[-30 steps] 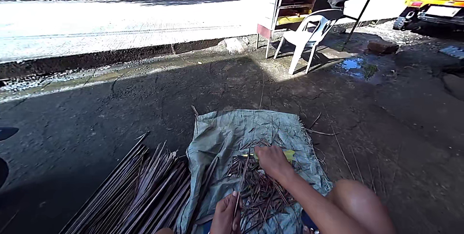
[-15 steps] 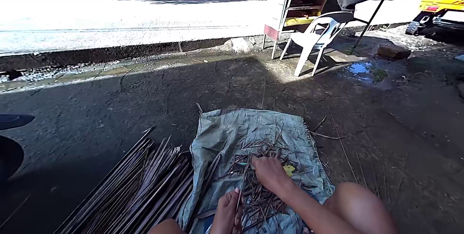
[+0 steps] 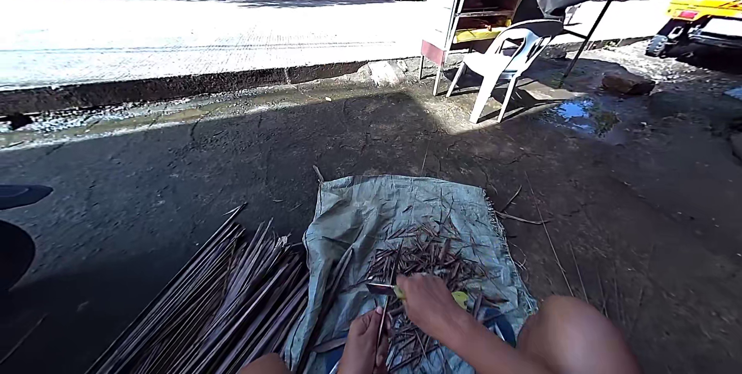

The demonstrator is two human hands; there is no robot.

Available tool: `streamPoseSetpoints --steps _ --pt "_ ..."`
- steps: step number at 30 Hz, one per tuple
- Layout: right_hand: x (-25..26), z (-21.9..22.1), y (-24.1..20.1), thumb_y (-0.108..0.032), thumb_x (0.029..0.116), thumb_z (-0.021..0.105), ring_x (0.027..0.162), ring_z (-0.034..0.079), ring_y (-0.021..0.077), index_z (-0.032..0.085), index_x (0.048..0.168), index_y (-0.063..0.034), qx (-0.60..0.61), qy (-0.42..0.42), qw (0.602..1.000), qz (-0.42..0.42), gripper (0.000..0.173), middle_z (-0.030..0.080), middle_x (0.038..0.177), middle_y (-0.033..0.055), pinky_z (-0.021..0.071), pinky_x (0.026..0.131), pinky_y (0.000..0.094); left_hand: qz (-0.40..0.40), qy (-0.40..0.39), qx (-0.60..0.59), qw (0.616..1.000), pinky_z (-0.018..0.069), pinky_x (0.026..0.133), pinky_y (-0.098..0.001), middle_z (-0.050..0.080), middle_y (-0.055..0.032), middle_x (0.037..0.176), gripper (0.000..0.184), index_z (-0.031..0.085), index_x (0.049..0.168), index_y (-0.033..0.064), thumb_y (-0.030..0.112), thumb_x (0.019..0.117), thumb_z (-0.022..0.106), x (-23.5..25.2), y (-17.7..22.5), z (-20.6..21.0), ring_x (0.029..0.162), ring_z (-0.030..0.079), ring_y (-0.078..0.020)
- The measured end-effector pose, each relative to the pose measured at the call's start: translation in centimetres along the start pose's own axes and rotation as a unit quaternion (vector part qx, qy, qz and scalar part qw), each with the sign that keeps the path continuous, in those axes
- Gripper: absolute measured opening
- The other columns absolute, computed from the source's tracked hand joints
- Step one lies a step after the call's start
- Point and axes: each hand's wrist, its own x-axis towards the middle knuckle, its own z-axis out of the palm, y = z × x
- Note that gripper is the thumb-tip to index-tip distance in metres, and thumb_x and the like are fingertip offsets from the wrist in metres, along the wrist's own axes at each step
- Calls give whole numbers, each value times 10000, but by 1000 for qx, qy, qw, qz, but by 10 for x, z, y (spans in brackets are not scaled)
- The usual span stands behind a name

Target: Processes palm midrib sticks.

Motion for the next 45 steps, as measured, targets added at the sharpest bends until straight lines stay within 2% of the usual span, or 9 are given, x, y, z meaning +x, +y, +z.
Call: streamPoseSetpoints --steps 10,14,17,27,32,35,38,41,45 --pt "30 -40 54 -53 1063 419 1163 656 430 585 1331 -10 -15 132 978 159 318 686 1208 246 506 927 585 4 -24 23 999 340 374 -133 419 83 460 412 531 847 73 121 1131 237 -2 -1 3 352 373 17" --pt "0 -28 17 -119 1063 484 1187 630 454 616 1232 91 21 53 995 84 301 660 1213 299 487 969 588 8 -11 12 1000 344 374 -134 428 84 455 420 535 845 70 114 1130 231 -2 -2 0 352 381 19" --pt "-5 -3 -1 -134 1057 504 1160 637 459 641 1185 79 18 -25 999 7 283 668 1182 295 490 938 613 6 0 11 1000 348 372 -136 422 82 459 401 526 866 64 109 1128 226 -1 -1 0 350 380 15" --pt "32 -40 52 -64 1070 406 1155 658 425 598 1309 -7 -25 130 980 145 312 687 1206 243 504 926 577 -1 -32 33 999 337 374 -130 427 81 456 424 539 838 67 123 1132 239 -3 2 5 352 381 22" --pt "31 -55 69 -88 1068 441 1187 642 435 595 1341 -10 24 174 963 204 323 671 1249 255 499 945 585 2 -40 20 999 342 380 -125 427 86 455 425 536 839 71 112 1129 228 -5 -1 1 354 383 28" --pt "14 -43 42 -113 1063 481 1195 629 453 593 1355 -7 44 113 985 124 330 660 1247 281 487 973 603 7 -15 13 1000 342 378 -132 425 85 454 434 535 827 69 108 1130 226 -4 -1 -2 355 382 22" --pt "3 -16 8 -124 1057 505 1147 645 453 641 1257 24 34 24 999 8 283 677 1177 284 490 943 615 14 5 21 1000 342 387 -131 431 86 457 419 521 816 75 92 1127 240 -3 2 -2 359 382 23" --pt "16 -21 18 -98 1042 513 1170 634 462 636 1252 29 -10 29 999 37 275 670 1208 284 484 944 627 12 17 24 999 330 370 -134 430 75 454 422 529 799 79 106 1129 269 -4 2 2 349 368 17" --pt "32 -41 48 -52 1049 452 1159 653 435 594 1312 5 -8 136 983 126 305 680 1210 257 502 931 591 19 -2 29 999 339 373 -136 434 77 452 454 515 755 102 108 1126 252 -4 4 5 349 375 16"
